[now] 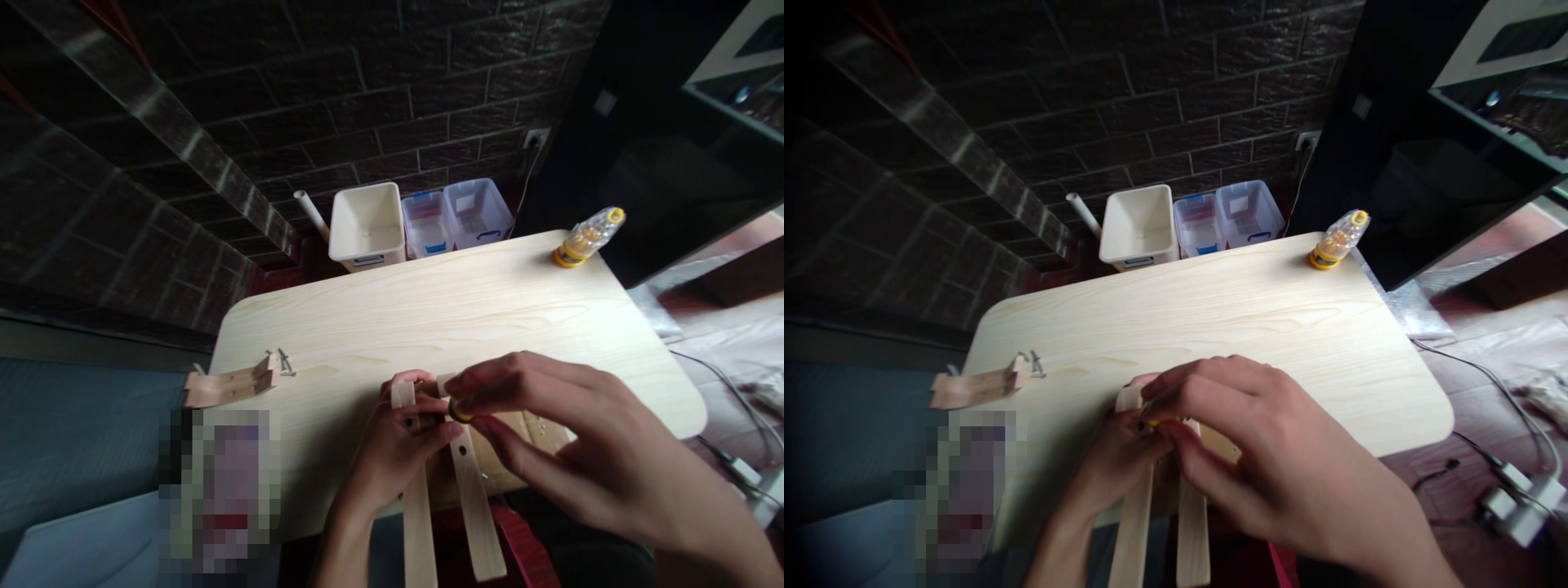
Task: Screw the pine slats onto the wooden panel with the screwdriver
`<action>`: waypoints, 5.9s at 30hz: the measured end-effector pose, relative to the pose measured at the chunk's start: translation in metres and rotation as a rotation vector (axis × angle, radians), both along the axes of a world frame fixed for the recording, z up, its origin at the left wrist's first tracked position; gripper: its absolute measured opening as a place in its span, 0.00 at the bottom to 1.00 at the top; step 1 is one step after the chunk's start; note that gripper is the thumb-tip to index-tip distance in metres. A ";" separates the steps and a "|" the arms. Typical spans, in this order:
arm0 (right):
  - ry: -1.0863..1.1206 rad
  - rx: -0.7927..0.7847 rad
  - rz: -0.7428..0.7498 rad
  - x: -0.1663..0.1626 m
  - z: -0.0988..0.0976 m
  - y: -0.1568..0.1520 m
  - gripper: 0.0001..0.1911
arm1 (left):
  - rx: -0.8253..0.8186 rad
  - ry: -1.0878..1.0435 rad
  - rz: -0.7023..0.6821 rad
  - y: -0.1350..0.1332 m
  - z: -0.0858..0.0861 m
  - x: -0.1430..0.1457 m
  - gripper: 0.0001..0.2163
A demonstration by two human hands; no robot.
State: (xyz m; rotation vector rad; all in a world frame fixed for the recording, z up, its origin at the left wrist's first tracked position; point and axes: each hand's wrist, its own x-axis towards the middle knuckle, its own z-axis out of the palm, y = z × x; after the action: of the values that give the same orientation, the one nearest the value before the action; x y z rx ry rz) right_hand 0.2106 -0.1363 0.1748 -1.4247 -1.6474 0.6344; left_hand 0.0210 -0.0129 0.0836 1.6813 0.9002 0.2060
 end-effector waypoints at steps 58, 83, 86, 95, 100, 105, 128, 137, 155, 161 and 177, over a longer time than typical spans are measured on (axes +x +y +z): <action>0.035 -0.017 -0.008 -0.002 0.003 0.000 0.15 | -0.098 0.019 0.017 0.000 0.000 0.001 0.12; 0.036 0.015 0.020 0.000 0.002 0.001 0.17 | -0.066 -0.015 -0.001 0.001 0.003 0.001 0.11; 0.029 0.004 0.030 0.000 0.001 0.001 0.19 | -0.071 -0.046 -0.004 0.001 0.000 0.000 0.10; 0.062 -0.023 0.028 -0.001 -0.002 0.001 0.20 | -0.100 -0.043 -0.012 0.000 -0.004 -0.001 0.10; 0.064 -0.036 0.045 -0.001 0.000 0.001 0.16 | -0.124 -0.023 -0.001 0.000 -0.003 -0.001 0.11; 0.079 -0.042 0.033 -0.003 0.000 0.003 0.16 | -0.143 -0.071 0.004 0.000 -0.009 -0.002 0.09; 0.022 -0.066 0.038 -0.004 0.001 0.001 0.11 | -0.086 -0.005 -0.006 0.000 -0.006 -0.001 0.09; 0.043 -0.074 0.031 -0.005 0.002 0.000 0.11 | -0.092 -0.017 -0.006 0.000 -0.006 -0.002 0.06; 0.008 -0.029 0.047 -0.004 0.005 0.002 0.14 | -0.157 -0.012 0.016 0.000 -0.001 0.000 0.16; -0.007 -0.067 0.041 -0.004 0.004 0.000 0.13 | -0.146 0.029 -0.008 0.001 0.001 0.001 0.12; -0.014 -0.039 0.077 -0.004 0.001 0.002 0.20 | -0.077 -0.054 0.009 -0.002 0.001 0.002 0.21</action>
State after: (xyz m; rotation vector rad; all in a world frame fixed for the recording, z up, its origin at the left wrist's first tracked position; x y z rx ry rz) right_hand 0.2067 -0.1346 0.1757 -1.4012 -1.7161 0.7054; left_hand 0.0234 -0.0145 0.0843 1.5938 0.8651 0.2200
